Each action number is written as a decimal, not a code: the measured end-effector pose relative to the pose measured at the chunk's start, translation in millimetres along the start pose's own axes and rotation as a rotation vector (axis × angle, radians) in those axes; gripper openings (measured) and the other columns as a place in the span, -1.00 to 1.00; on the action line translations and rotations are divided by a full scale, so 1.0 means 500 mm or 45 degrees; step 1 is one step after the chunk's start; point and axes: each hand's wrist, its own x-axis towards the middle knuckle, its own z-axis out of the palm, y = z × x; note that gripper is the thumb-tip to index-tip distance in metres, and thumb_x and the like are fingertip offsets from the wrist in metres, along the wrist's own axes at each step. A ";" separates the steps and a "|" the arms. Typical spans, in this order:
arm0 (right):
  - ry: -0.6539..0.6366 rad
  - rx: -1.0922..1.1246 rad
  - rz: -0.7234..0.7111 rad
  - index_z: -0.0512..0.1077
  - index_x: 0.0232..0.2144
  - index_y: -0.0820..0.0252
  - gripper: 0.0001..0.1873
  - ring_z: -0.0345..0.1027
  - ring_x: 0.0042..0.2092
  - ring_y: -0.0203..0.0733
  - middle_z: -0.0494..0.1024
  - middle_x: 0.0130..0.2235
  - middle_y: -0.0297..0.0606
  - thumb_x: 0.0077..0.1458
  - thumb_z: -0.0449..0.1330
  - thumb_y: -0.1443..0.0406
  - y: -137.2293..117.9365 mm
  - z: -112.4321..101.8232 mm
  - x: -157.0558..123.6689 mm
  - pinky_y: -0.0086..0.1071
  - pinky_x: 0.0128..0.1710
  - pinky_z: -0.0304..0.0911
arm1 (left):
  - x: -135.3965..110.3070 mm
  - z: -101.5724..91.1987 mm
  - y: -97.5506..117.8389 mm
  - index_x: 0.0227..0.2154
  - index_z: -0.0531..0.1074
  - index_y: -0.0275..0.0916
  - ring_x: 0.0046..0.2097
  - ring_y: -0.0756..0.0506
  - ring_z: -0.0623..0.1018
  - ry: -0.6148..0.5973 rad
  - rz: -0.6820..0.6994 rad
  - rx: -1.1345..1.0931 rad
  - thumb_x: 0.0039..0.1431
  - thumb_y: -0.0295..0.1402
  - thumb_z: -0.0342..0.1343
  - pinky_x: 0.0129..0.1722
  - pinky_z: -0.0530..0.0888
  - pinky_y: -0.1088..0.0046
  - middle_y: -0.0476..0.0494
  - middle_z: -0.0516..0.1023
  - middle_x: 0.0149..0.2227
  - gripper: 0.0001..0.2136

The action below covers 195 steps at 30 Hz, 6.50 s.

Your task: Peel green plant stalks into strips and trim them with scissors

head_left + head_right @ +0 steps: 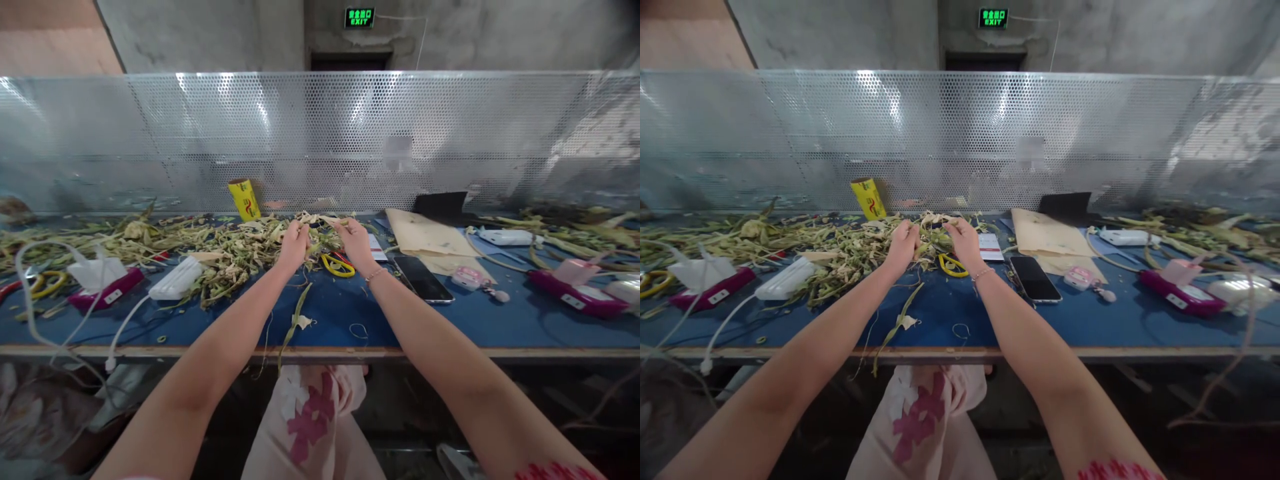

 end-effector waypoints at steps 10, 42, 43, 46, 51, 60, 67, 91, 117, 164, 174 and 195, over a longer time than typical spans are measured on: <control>-0.298 0.737 0.428 0.20 -0.50 0.15 -0.65 0.04 -0.63 -0.51 0.16 -0.62 -0.55 -0.20 0.24 0.08 0.011 0.007 0.000 -0.57 -0.65 0.05 | 0.000 0.008 0.012 -0.50 0.41 -0.31 -0.57 0.15 0.37 -0.245 -0.286 -0.702 -0.22 -0.42 0.25 -0.55 0.33 0.64 0.05 0.43 -0.58 -0.83; -0.089 0.576 0.331 0.28 -0.34 0.16 -0.74 0.24 -0.52 -0.42 0.36 -0.44 -0.38 -0.07 0.08 0.14 -0.016 0.030 0.018 -0.46 -0.48 0.26 | 0.012 -0.040 0.017 -0.53 0.31 -0.28 -0.38 0.05 0.53 -0.320 -0.423 -0.701 -0.17 -0.39 0.25 -0.28 0.46 0.49 -0.04 0.53 -0.35 -0.80; -0.074 0.516 0.280 0.27 -0.31 0.15 -0.76 0.28 -0.46 -0.40 0.37 -0.37 -0.34 -0.06 0.07 0.18 -0.014 0.027 0.021 -0.43 -0.41 0.29 | 0.017 -0.043 0.016 -0.53 0.30 -0.27 -0.38 0.06 0.53 -0.256 -0.406 -0.710 -0.14 -0.40 0.23 -0.27 0.45 0.50 -0.02 0.52 -0.38 -0.82; -0.021 0.165 0.015 0.25 -0.20 0.15 -0.69 0.31 -0.31 -0.34 0.32 -0.18 -0.22 -0.08 0.07 0.33 -0.009 0.015 0.026 -0.35 -0.27 0.30 | 0.028 -0.049 0.013 -0.48 0.31 -0.25 -0.38 0.06 0.53 -0.127 -0.363 -0.716 -0.13 -0.45 0.21 -0.30 0.45 0.53 0.02 0.51 -0.46 -0.83; -0.190 -0.288 -0.345 0.24 -0.10 0.14 -0.55 0.28 -0.22 -0.25 0.23 -0.06 -0.13 -0.13 0.14 0.36 -0.011 0.011 0.011 -0.26 -0.22 0.30 | 0.030 -0.055 0.011 -0.42 0.32 -0.24 -0.40 0.05 0.53 -0.103 -0.294 -0.717 -0.19 -0.50 0.23 -0.36 0.44 0.56 0.04 0.51 -0.49 -0.77; -0.396 -0.525 -0.728 0.20 -0.03 0.11 -0.49 0.11 0.06 -0.08 0.20 -0.04 -0.10 -0.10 0.13 0.37 -0.005 0.029 -0.017 -0.13 0.00 0.18 | 0.025 -0.047 0.012 -0.38 0.44 -0.31 -0.42 0.09 0.51 -0.207 -0.331 -0.690 -0.13 -0.42 0.21 -0.32 0.45 0.58 -0.02 0.52 -0.50 -0.81; -0.324 -0.475 -0.722 0.25 -0.09 0.14 -0.58 0.25 -0.19 -0.19 0.26 -0.10 -0.13 -0.09 0.10 0.39 -0.007 0.028 -0.023 -0.24 -0.18 0.30 | 0.033 -0.047 0.003 -0.60 0.40 -0.37 -0.47 0.10 0.47 -0.195 -0.291 -0.577 -0.35 -0.33 0.32 -0.28 0.44 0.51 -0.03 0.50 -0.49 -0.75; -0.204 -0.473 -0.613 0.36 -0.43 0.14 -0.87 0.27 -0.32 -0.21 0.42 -0.39 -0.22 0.04 0.03 0.26 -0.040 0.030 -0.037 -0.33 -0.28 0.21 | 0.011 -0.011 0.001 -0.39 0.35 -0.26 -0.29 0.01 0.46 -0.369 0.240 -0.070 -0.24 -0.56 0.08 -0.21 0.37 0.47 -0.04 0.46 -0.37 -0.76; -0.123 -0.214 -0.027 0.34 -0.60 0.20 -0.93 0.22 -0.50 -0.32 0.39 -0.55 -0.37 -0.20 0.15 0.30 -0.054 0.013 -0.008 -0.40 -0.43 0.19 | 0.001 -0.001 0.001 -0.66 0.26 -0.31 -0.51 0.09 0.39 -0.396 -0.204 -0.367 -0.30 -0.32 0.23 -0.34 0.37 0.47 0.11 0.30 -0.64 -0.75; -0.493 -0.334 -0.266 0.39 -0.33 0.21 -0.77 0.36 -0.20 -0.25 0.44 -0.23 -0.21 -0.15 0.18 0.32 -0.039 -0.010 -0.006 -0.30 -0.16 0.29 | 0.008 -0.009 -0.001 -0.66 0.23 -0.29 -0.62 0.13 0.29 -0.275 -0.371 -0.425 -0.22 -0.35 0.23 -0.57 0.25 0.58 0.09 0.27 -0.68 -0.76; -0.248 -0.258 -0.255 0.28 -0.18 0.18 -0.71 0.33 -0.19 -0.25 0.41 -0.17 -0.17 -0.02 0.06 0.31 -0.025 -0.015 0.002 -0.30 -0.16 0.27 | 0.006 -0.009 0.007 -0.57 0.30 -0.30 -0.53 0.08 0.41 -0.284 -0.414 -0.614 -0.19 -0.42 0.18 -0.43 0.35 0.50 0.02 0.39 -0.57 -0.85; -0.162 -0.824 -0.637 0.35 -0.13 0.14 -0.62 0.30 -0.06 -0.07 0.50 -0.14 -0.18 -0.07 0.15 0.26 -0.029 -0.022 -0.009 -0.10 0.03 0.02 | 0.004 -0.009 0.013 -0.41 0.45 -0.29 -0.42 0.09 0.47 -0.250 -0.316 -0.715 -0.08 -0.37 0.18 -0.28 0.40 0.54 -0.01 0.48 -0.51 -0.86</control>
